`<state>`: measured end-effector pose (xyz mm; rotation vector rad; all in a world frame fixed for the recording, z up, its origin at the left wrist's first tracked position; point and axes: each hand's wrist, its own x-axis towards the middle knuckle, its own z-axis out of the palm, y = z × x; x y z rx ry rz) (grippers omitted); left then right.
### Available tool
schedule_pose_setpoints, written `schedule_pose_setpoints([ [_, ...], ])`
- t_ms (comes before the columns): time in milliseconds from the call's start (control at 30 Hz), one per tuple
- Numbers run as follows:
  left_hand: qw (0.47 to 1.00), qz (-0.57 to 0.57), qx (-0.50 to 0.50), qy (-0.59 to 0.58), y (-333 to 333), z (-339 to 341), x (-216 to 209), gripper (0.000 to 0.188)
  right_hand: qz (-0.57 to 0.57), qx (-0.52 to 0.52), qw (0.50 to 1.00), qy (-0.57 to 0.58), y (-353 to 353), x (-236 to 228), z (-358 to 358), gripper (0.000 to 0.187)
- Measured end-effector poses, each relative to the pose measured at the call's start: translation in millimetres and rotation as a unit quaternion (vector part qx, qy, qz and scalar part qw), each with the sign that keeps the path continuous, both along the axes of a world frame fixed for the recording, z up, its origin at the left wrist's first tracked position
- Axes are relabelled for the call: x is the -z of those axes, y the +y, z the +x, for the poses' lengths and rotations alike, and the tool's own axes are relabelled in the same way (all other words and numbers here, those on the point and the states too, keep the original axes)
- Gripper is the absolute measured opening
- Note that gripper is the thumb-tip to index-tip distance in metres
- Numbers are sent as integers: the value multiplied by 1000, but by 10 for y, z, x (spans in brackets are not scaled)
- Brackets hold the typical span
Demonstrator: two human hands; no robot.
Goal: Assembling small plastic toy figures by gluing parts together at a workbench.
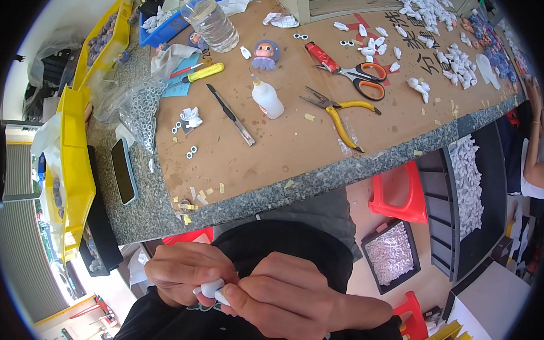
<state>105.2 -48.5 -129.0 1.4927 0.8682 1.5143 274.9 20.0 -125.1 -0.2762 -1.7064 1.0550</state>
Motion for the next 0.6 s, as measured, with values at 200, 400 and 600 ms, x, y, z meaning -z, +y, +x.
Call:
schedule_pose_setpoints([
  [200, 1000, 6, -5, 14, 70, -18, -31, 31, 0, -14, 1000, -4, 80, 3, 9, 28],
  [400, 1000, -10, 3, 29, 195, -232, -323, 34, 7, -60, 998, -9, 306, -199, -146, 25],
  [600, 999, 12, -49, 16, 329, -627, -846, 35, 29, -146, 989, 10, 626, -713, -593, 19],
])
